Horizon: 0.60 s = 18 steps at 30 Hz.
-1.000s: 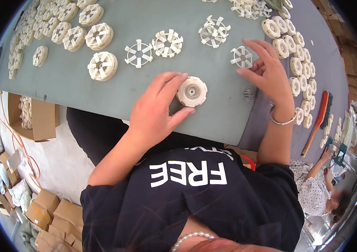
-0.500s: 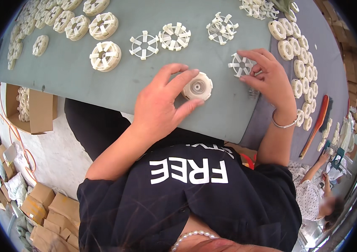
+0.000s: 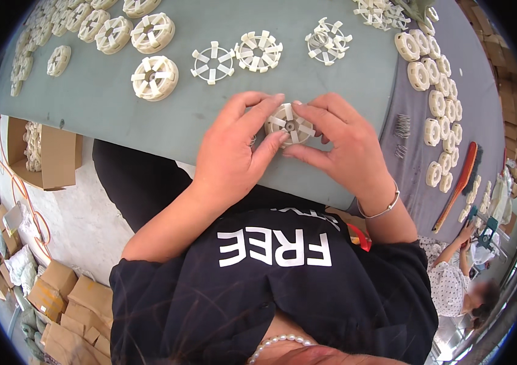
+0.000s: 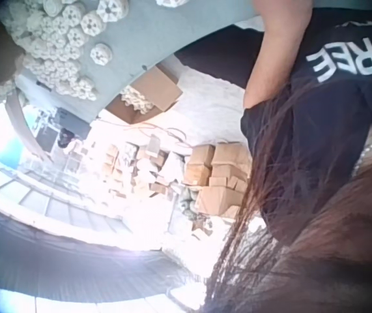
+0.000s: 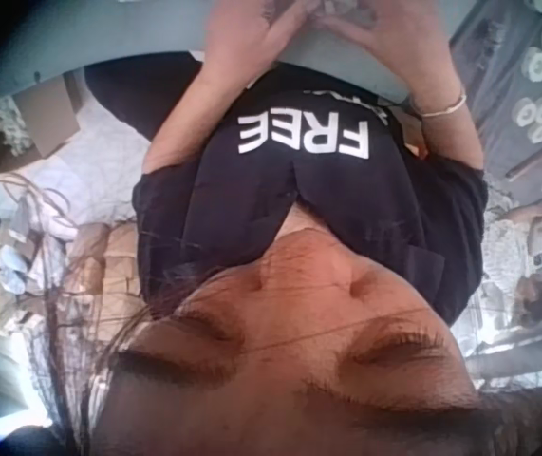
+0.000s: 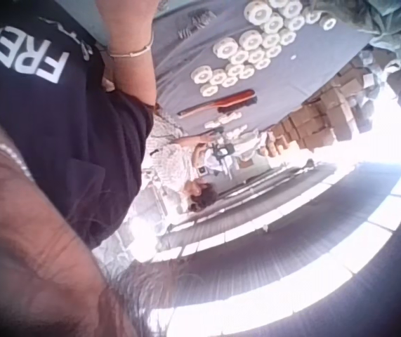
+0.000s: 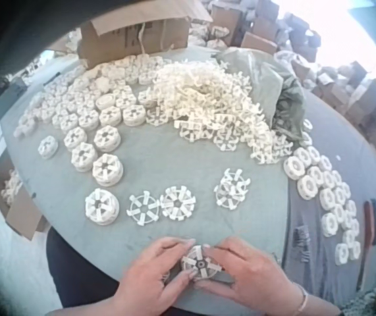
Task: The person assembles small white plastic components by hand on a table. They pick up a circular base, insert a metal spring into the center, and place a cross-shaped plastic piece on top. The person repeats this process for multiple units, stacking the finished assemblies on the table.
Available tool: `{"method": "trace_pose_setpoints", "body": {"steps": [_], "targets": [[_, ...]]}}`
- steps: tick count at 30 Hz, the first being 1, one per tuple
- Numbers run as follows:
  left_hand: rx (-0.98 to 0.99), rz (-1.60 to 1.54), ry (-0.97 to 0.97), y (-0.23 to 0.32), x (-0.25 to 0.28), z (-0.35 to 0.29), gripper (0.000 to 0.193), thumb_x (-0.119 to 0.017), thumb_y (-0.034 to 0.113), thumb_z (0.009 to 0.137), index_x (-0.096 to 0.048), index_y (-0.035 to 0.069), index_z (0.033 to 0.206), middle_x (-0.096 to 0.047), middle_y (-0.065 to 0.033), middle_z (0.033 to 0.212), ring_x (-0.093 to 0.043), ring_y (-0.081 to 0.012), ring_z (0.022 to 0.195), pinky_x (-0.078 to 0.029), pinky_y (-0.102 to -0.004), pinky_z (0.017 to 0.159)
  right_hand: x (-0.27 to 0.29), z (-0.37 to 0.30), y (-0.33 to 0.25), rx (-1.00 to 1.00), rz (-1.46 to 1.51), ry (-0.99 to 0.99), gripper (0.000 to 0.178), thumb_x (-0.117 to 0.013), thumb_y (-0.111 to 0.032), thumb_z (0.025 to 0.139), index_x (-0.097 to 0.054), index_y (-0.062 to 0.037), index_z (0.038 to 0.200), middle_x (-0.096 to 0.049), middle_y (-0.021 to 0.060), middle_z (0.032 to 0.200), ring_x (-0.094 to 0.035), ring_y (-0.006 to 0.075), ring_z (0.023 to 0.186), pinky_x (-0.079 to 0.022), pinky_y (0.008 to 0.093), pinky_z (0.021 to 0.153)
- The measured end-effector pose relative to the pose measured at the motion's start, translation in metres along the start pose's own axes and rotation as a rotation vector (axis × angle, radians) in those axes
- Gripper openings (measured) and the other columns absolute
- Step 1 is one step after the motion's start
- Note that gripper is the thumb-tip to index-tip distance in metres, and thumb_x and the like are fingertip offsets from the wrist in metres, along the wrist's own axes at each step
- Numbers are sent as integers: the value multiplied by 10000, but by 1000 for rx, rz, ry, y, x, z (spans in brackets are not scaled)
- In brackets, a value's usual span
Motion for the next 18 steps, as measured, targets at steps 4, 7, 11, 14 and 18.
{"method": "trace_pose_setpoints", "body": {"steps": [4, 7, 11, 14, 18], "targets": [[-112, 63, 11, 1, -5, -2, 569, -816, 144, 909, -661, 64, 1450, -656, -104, 1336, -680, -243, 991, -559, -345, 805, -15, -15, 16, -153, 49, -60, 609, -922, -289, 786, -681, -74, 1302, -637, 75, 1085, -696, 283, 928, -588, 400, 781], [-94, 64, -109, 9, -9, 1, 667, -863, 177, 855, -647, 81, 1479, -656, -112, 1375, -684, -258, 1089, -565, -368, 875, -13, -16, 3, -44, -86, -23, 671, -934, -302, 769, -657, -83, 1339, -651, 79, 1131, -691, 307, 1027, -590, 407, 870], [-122, 179, -212, 5, -14, 1, 761, -868, 260, 857, -560, 121, 1540, -604, -134, 1449, -681, -359, 1167, -583, -439, 907, 9, -6, 8, 86, 85, -222, 692, -935, -273, 806, -660, -95, 1416, -626, 136, 1487, -623, 345, 1338, -520, 452, 1118], [-181, 230, 91, 2, 41, 13, 638, -864, 225, 888, -628, 88, 1465, -631, -132, 1456, -685, -304, 1171, -578, -412, 872, 94, 10, 133, -155, -284, 199, 665, -862, -335, 894, -628, -132, 1482, -535, 167, 1610, -530, 375, 1456, -463, 468, 1187], [-215, 371, 611, 11, 147, 28, 470, -788, 58, 959, -674, 31, 1414, -706, -71, 1393, -621, -74, 836, -499, -237, 679, 154, 1, 231, -382, -645, 403, 676, -743, -435, 991, -545, -189, 1588, -460, 193, 1669, -429, 435, 1522, -392, 506, 1243]]}}
Point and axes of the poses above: each hand's wrist, its own z-axis towards the middle knuckle, its own x-axis out of the back of the hand, y = z × x, the point moved 10 cm from there along z, towards the middle knuckle
